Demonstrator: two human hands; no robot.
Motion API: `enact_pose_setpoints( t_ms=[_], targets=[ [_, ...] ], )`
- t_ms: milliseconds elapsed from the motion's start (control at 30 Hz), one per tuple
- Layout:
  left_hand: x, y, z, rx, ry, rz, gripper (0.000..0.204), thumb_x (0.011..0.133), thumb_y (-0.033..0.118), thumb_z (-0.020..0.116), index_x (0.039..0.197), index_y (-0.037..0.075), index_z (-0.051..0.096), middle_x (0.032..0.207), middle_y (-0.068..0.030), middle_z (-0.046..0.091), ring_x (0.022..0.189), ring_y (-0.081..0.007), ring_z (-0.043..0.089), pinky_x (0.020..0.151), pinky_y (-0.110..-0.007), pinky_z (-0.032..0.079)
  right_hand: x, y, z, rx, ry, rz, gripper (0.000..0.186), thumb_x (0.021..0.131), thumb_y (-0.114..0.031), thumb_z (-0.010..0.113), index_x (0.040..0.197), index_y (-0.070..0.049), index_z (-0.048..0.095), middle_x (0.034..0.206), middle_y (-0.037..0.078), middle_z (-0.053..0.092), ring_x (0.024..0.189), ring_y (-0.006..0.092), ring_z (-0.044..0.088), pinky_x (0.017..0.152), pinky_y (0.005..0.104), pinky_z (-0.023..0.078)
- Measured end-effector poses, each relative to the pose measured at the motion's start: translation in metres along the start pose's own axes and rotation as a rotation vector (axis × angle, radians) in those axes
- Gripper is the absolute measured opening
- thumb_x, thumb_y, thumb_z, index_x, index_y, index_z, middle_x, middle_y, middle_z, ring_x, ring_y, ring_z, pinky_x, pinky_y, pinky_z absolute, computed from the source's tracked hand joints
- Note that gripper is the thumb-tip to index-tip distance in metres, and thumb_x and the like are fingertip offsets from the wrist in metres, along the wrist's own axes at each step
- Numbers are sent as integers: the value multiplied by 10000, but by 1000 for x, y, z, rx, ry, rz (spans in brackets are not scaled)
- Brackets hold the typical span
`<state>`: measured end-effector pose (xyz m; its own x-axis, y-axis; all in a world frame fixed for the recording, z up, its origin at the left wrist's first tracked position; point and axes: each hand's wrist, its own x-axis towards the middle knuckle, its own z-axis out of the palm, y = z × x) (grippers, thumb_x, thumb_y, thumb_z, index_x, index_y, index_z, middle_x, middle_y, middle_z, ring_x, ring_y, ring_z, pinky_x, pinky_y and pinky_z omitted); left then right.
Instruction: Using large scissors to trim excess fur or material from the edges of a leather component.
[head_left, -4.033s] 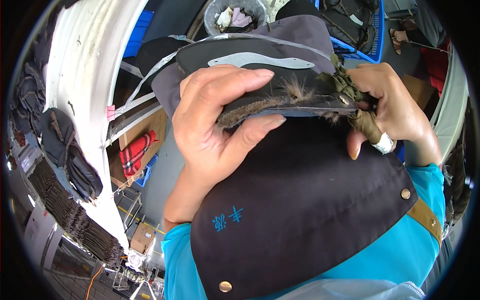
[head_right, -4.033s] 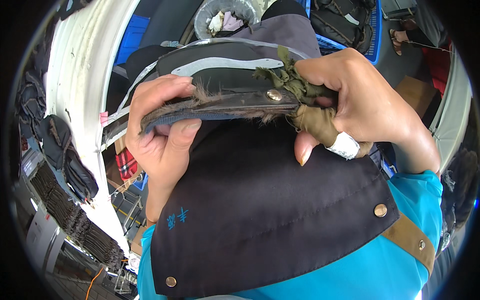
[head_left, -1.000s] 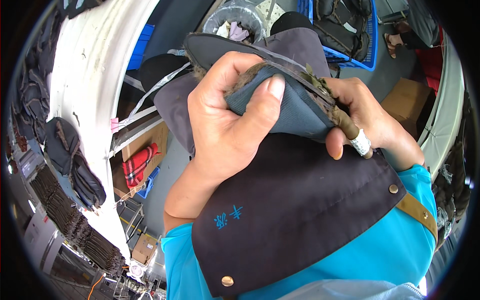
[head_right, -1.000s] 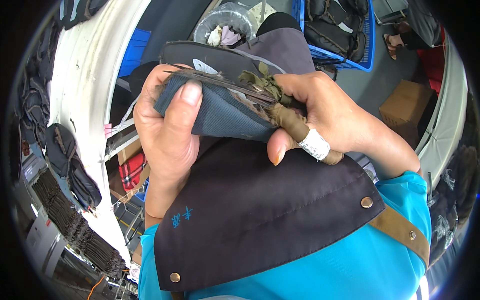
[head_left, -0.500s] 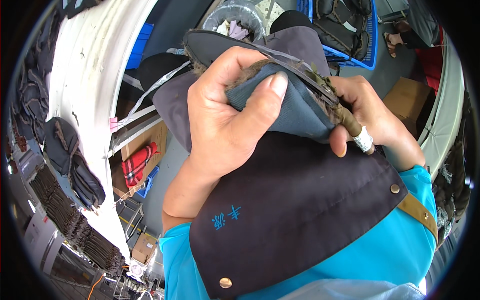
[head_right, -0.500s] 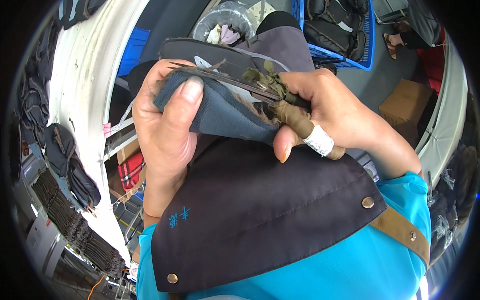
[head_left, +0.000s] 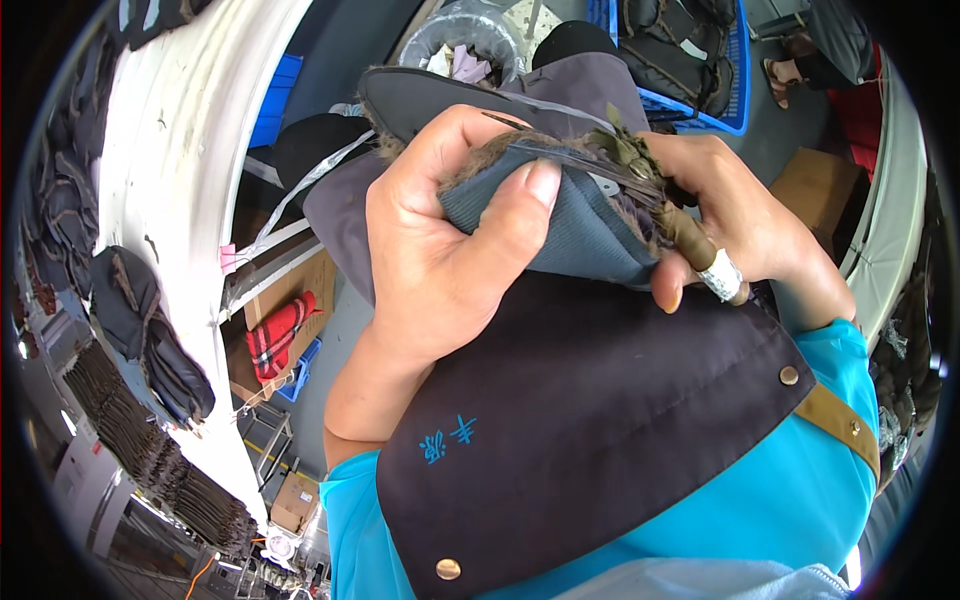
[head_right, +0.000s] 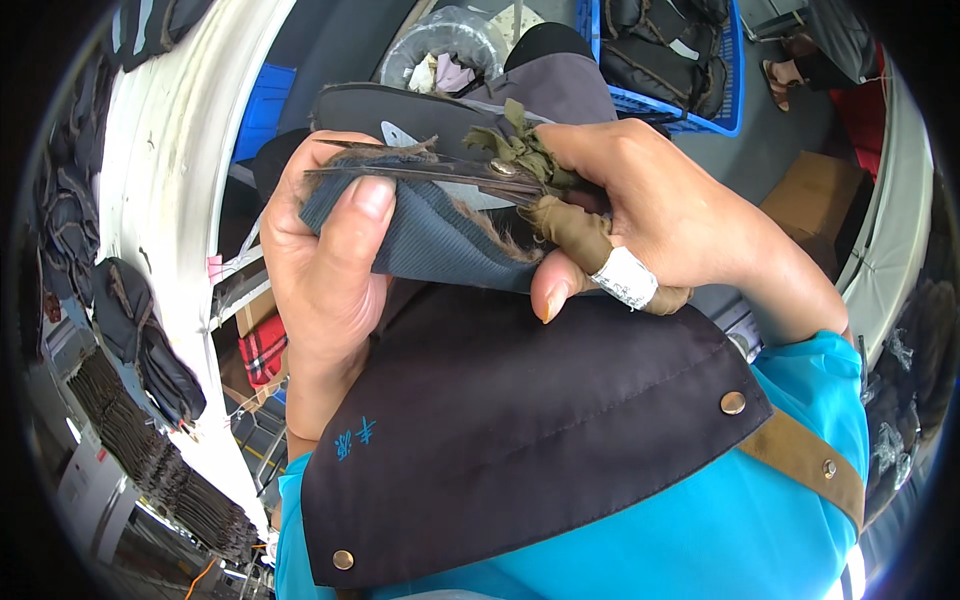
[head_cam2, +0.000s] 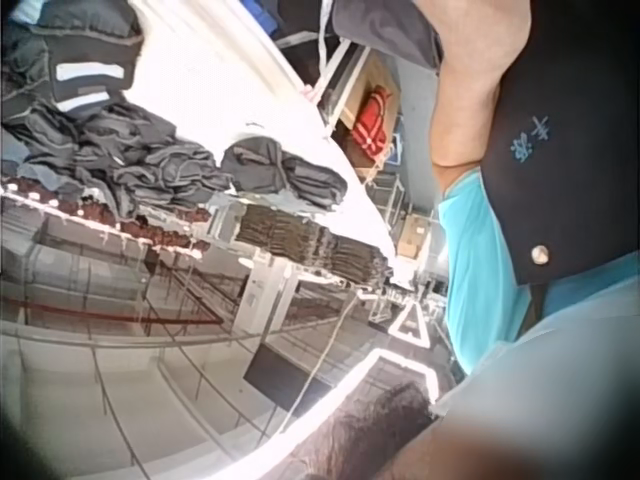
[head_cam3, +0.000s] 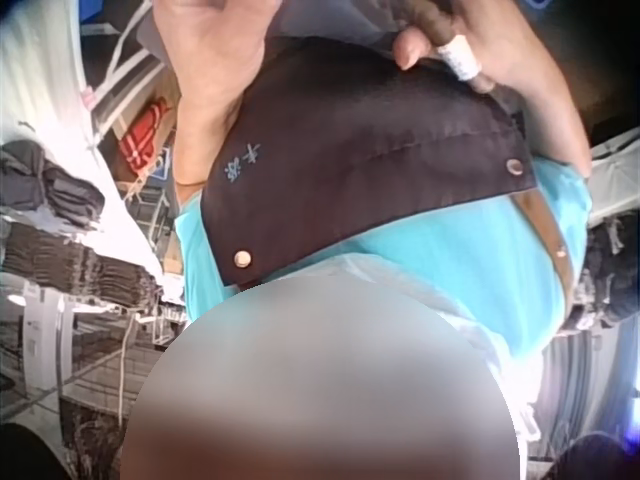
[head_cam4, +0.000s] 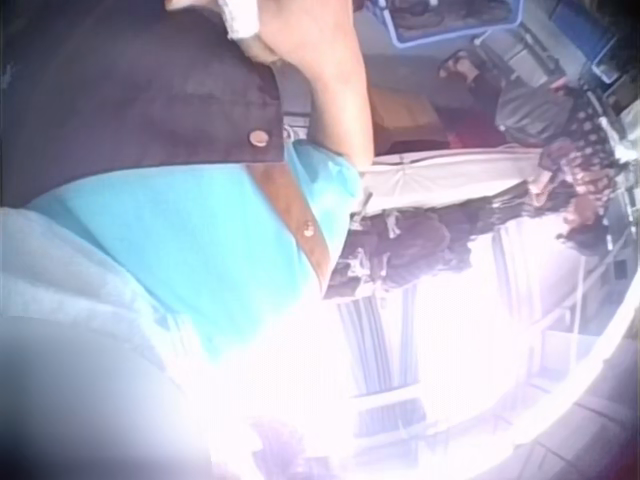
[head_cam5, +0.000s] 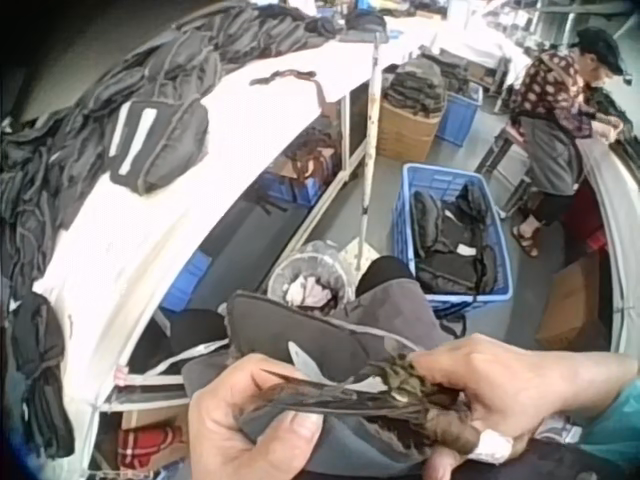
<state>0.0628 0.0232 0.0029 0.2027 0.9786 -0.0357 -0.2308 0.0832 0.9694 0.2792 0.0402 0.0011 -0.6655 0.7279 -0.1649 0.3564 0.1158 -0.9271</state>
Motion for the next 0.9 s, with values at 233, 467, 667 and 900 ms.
enact_pose_setpoints(
  t_ms=[233, 467, 667, 900],
  targets=[
    [0, 1, 1, 4, -3, -21, 65, 810, 47, 588, 840, -6, 563, 726, 25, 565, 663, -18, 468, 597, -180, 399, -3, 0, 1, 15, 12, 72, 386, 712, -247, 739, 923, 21, 559, 590, 66, 533, 527, 104, 449, 499, 280, 404],
    [3, 3, 0, 11, -27, -14, 80, 807, 50, 591, 861, -8, 575, 731, 24, 571, 667, -17, 472, 608, -179, 401, -4, 0, 1, 76, 7, 110, 321, 737, -234, 717, 865, 19, 565, 588, 54, 541, 540, 78, 438, 499, 268, 397],
    [4, 3, -4, 21, -88, -47, 85, 811, 60, 585, 858, -10, 573, 727, 26, 565, 670, -14, 467, 605, -176, 394, -6, 3, 2, 75, 64, 86, 404, 649, -271, 796, 810, 13, 557, 581, 44, 524, 535, 76, 419, 492, 272, 386],
    [6, 3, -4, 13, -132, -63, 99, 822, 76, 562, 862, -15, 564, 697, 41, 533, 636, -6, 434, 580, -166, 361, -6, 4, -8, -51, 48, 105, 383, 638, -252, 803, 749, 4, 540, 543, 29, 490, 502, 72, 402, 450, 272, 346]
  ],
)
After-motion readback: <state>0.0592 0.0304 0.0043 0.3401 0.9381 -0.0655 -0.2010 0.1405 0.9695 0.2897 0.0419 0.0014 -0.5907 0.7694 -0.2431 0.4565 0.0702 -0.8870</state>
